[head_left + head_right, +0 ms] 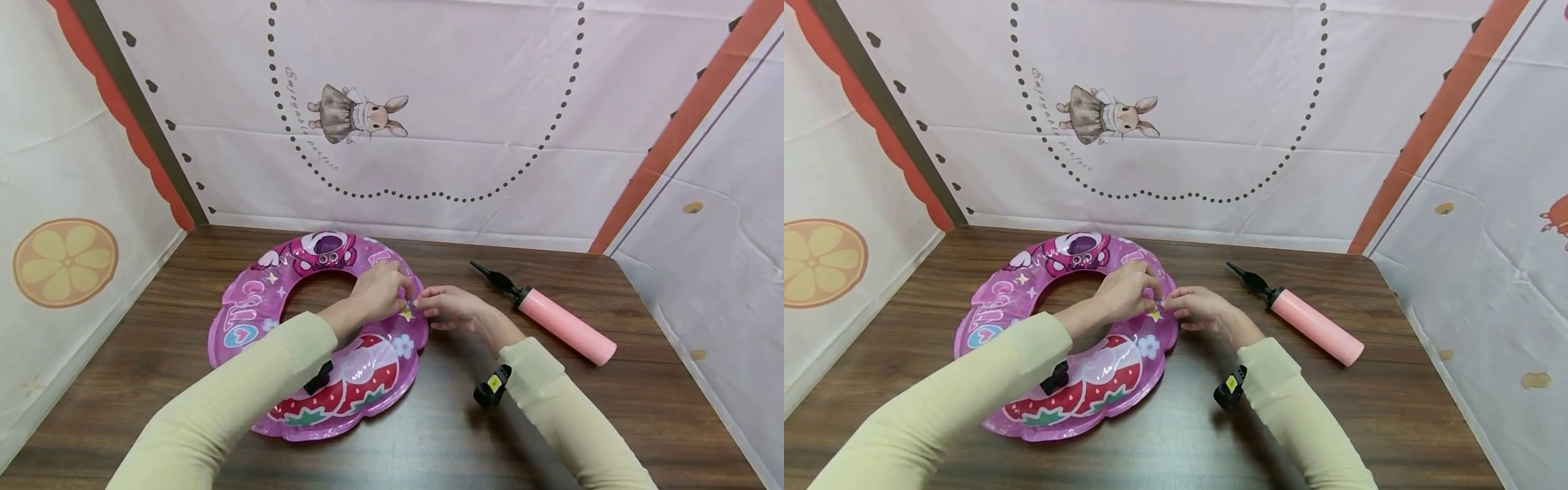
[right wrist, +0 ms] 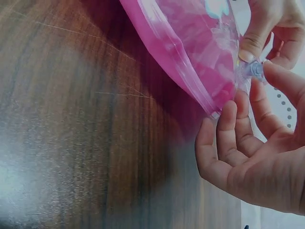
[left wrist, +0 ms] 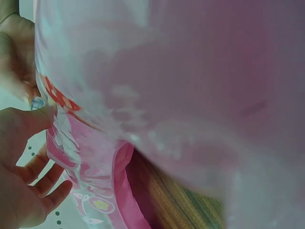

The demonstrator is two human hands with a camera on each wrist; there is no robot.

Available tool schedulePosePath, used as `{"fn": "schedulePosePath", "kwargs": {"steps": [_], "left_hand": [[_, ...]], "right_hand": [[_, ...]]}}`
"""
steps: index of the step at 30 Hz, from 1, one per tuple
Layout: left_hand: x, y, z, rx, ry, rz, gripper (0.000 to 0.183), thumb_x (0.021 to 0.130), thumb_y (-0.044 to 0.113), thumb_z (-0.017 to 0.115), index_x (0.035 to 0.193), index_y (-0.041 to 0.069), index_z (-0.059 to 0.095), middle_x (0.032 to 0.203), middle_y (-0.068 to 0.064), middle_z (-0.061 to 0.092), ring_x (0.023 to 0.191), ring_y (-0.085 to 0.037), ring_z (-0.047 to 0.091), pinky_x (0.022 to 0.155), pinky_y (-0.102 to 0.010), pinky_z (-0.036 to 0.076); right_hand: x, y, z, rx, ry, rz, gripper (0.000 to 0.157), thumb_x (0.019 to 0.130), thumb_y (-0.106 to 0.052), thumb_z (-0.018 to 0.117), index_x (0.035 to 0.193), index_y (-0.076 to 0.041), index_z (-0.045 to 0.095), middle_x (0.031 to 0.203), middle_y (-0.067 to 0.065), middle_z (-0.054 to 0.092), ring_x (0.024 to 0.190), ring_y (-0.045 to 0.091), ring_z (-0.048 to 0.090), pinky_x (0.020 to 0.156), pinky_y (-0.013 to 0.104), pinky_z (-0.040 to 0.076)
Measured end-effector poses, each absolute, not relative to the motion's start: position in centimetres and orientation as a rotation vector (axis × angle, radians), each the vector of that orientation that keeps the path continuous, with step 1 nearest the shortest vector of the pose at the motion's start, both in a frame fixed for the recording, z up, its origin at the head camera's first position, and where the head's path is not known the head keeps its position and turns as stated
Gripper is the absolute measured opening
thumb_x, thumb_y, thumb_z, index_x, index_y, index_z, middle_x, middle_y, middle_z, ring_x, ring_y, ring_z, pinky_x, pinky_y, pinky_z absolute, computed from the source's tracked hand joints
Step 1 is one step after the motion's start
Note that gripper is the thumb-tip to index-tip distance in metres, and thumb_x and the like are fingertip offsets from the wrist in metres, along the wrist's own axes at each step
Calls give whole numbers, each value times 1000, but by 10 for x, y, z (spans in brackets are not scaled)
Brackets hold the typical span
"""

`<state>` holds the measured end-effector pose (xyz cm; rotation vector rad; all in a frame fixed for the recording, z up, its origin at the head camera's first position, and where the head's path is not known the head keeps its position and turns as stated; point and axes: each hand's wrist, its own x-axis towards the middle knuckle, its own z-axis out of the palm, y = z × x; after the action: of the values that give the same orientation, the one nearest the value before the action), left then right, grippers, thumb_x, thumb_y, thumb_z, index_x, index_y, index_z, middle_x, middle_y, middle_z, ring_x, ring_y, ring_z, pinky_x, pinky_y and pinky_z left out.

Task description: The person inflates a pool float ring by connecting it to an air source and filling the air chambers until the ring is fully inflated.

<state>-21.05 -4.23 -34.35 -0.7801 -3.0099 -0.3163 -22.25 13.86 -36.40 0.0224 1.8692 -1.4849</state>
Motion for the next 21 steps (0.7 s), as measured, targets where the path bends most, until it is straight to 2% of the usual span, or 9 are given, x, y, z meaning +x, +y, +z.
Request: {"fn": "schedulePosePath", "kwargs": {"steps": [6, 12, 21], "left_hand": [[-210, -41, -344, -771, -3013, -316, 15, 71, 17, 73, 83, 26, 73, 99, 1, 57, 94, -18, 50, 72, -33, 47], [-210, -41, -345, -754, -3022, -354, 14, 71, 17, 74, 83, 26, 73, 101, 1, 58, 95, -18, 50, 72, -34, 47], [-210, -44, -344, -729, -3027, -452, 11, 70, 20, 76, 78, 26, 71, 99, 2, 60, 95, -17, 51, 71, -33, 47]], "right_hand": [[-221, 136, -365, 90, 1897, -1501, 17, 87, -25, 61, 98, -12, 59, 100, 2, 58, 101, 20, 52, 90, 43, 45], [-218, 133, -367, 45, 1900, -1516, 11, 88, -23, 60, 94, -14, 58, 95, -1, 57, 97, 18, 52, 88, 40, 45], [-218, 136, -375, -12, 1872, -1549, 10, 90, -24, 59, 96, -17, 57, 100, 0, 55, 99, 17, 50, 83, 35, 44]]}}
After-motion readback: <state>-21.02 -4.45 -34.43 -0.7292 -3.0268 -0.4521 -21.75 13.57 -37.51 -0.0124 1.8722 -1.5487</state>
